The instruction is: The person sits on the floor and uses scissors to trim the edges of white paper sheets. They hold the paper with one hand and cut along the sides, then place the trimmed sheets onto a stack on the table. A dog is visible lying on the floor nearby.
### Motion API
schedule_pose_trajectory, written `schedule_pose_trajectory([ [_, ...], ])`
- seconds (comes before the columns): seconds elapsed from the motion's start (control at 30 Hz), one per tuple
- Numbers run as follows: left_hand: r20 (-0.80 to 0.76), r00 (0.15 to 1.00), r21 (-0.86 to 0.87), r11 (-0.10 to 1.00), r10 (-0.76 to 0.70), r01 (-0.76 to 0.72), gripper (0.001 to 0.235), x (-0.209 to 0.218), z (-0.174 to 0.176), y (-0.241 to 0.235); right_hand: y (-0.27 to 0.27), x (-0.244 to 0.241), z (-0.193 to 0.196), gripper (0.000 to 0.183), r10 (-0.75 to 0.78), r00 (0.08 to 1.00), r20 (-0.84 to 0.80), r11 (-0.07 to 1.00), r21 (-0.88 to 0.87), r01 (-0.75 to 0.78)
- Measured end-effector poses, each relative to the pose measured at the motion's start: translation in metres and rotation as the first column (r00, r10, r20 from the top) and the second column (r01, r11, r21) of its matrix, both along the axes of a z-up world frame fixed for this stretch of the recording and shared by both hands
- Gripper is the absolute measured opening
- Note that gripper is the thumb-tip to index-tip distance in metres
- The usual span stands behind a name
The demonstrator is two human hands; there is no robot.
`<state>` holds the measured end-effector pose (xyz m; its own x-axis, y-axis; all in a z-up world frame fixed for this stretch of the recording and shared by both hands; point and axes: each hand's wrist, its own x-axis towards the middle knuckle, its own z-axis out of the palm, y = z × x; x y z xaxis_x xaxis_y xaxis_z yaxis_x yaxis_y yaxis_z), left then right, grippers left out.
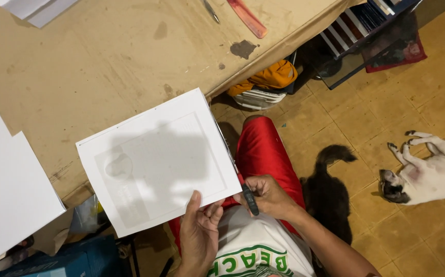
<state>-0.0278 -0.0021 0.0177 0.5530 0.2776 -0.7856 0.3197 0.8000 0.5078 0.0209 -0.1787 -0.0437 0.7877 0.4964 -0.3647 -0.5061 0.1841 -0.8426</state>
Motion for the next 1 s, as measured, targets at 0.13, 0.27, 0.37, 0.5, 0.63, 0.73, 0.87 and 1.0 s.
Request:
schedule_pose_trajectory([
  [0.13,-0.029,1.0,0.002,1.0,0.007,-0.007,0.038,-0.002,-0.005,0.001,-0.001,-0.002,0.002,0.026,-0.035,0.999,-0.006,0.999,0.013,0.035],
  [0.27,-0.002,1.0,-0.013,1.0,0.01,-0.01,0.032,-0.003,-0.008,0.003,-0.02,-0.013,-0.017,0.019,0.015,0.997,-0.07,0.99,0.141,-0.005],
  [0.37,0.002,1.0,-0.018,1.0,0.017,-0.017,0.03,-0.004,-0.008,0.003,-0.028,-0.02,-0.01,0.021,0.057,0.997,-0.048,0.976,0.212,-0.045],
  [0.5,-0.011,1.0,0.002,1.0,-0.007,0.007,0.033,-0.001,-0.004,0.001,-0.02,-0.023,-0.003,0.019,0.098,0.995,0.029,0.979,0.177,-0.102],
  [0.63,0.002,1.0,0.003,1.0,-0.006,0.006,0.029,-0.003,-0.005,0.001,-0.009,-0.017,-0.004,0.026,0.062,0.998,0.023,0.995,0.076,-0.064],
  [0.73,-0.005,1.0,0.01,1.0,-0.005,0.005,0.032,-0.002,-0.007,0.002,-0.004,-0.013,-0.001,0.029,0.053,0.998,0.032,0.999,0.004,-0.053],
  [0.87,-0.008,1.0,0.006,1.0,-0.006,0.006,0.033,-0.001,-0.008,0.001,-0.004,-0.012,0.003,0.03,0.035,0.999,0.026,0.999,-0.02,-0.034],
  [1.0,0.005,1.0,0.014,1.0,-0.004,0.004,0.034,-0.002,-0.007,0.001,-0.004,-0.012,0.012,0.031,0.033,0.999,-0.028,0.997,-0.065,-0.034],
])
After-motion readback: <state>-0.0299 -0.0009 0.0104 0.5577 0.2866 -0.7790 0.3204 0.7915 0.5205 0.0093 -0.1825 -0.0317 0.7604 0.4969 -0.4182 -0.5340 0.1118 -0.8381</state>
